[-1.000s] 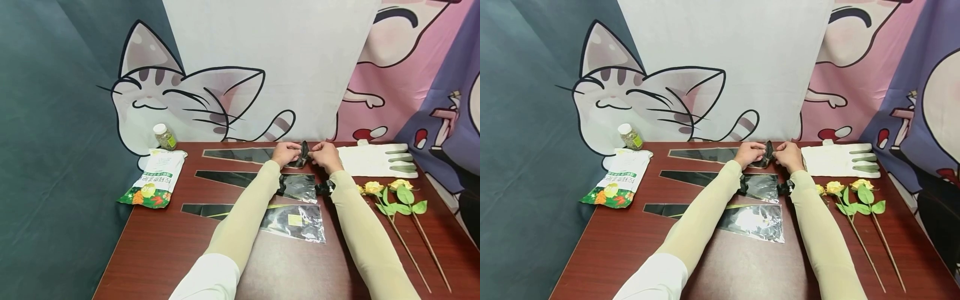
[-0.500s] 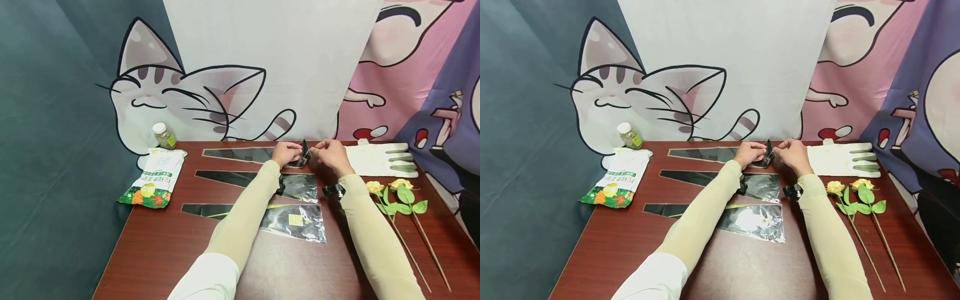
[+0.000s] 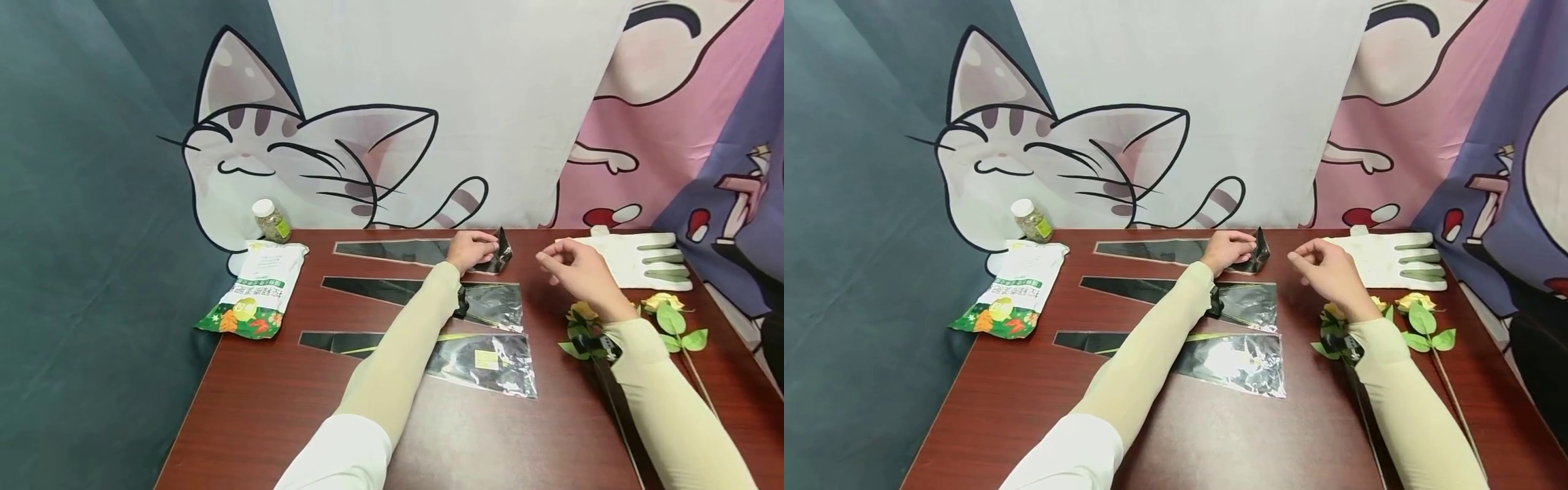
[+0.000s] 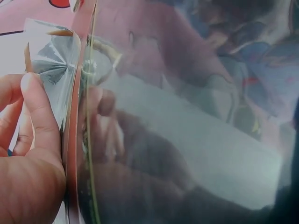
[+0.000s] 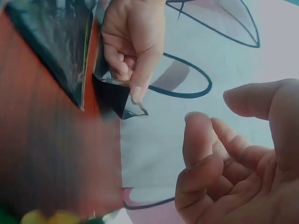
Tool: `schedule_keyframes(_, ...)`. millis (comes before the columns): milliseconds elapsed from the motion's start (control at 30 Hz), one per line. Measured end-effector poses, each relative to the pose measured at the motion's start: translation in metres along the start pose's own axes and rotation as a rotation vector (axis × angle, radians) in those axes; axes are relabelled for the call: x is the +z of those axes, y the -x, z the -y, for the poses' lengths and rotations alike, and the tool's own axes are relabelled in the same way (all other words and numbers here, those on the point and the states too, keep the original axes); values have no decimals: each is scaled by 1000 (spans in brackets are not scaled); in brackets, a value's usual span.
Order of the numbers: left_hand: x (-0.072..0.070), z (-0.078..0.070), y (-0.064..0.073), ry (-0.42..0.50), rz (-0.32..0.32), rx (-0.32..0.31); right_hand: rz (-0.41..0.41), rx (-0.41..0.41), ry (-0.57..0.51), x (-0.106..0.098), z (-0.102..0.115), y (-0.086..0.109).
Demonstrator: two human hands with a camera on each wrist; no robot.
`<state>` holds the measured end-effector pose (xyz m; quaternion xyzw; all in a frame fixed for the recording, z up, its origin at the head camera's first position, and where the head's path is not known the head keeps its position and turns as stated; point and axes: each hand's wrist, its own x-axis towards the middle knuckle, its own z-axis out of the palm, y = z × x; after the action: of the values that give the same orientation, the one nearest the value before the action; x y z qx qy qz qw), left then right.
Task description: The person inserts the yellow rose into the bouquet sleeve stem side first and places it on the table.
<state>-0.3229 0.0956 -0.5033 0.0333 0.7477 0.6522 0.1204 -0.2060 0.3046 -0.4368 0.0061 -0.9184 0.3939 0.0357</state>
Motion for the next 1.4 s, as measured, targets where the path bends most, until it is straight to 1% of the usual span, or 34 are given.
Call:
schedule_keyframes(100,2,0,1,-17,12,-2,11,-2,-20,-10,-4,18)
schedule_keyframes(233,3,0,2,-16,23,4,25,17,-53,-20,-12,40)
schedule_keyframes(367,1,0,2,-16,14,5,15,38,-58,-29,-23,59)
schedule_keyframes(467,1,0,1,-19,18,7,12,53,-78,-33,-35,74)
schedule_keyframes(667,2,2,-3,-8,34,4,25,64,-157,-35,-60,103)
schedule_keyframes(733,2,4,-5,-4,41,-7,26,66,-154,-34,-67,112)
schedule_keyframes(867,3,6,-7,-7,51,-21,39,83,-106,-32,-76,129)
schedule_keyframes(1000,3,7,-7,-1,55,-11,50,104,-80,-28,-79,142)
schedule_keyframes(1133,2,6,-6,-3,58,-14,78,110,-95,-24,-81,151)
schedule_keyframes(1233,1,3,-1,-9,52,-21,97,125,-95,-21,-82,156)
schedule_keyframes(1400,0,-5,9,-24,52,-21,144,182,-53,-18,-86,163)
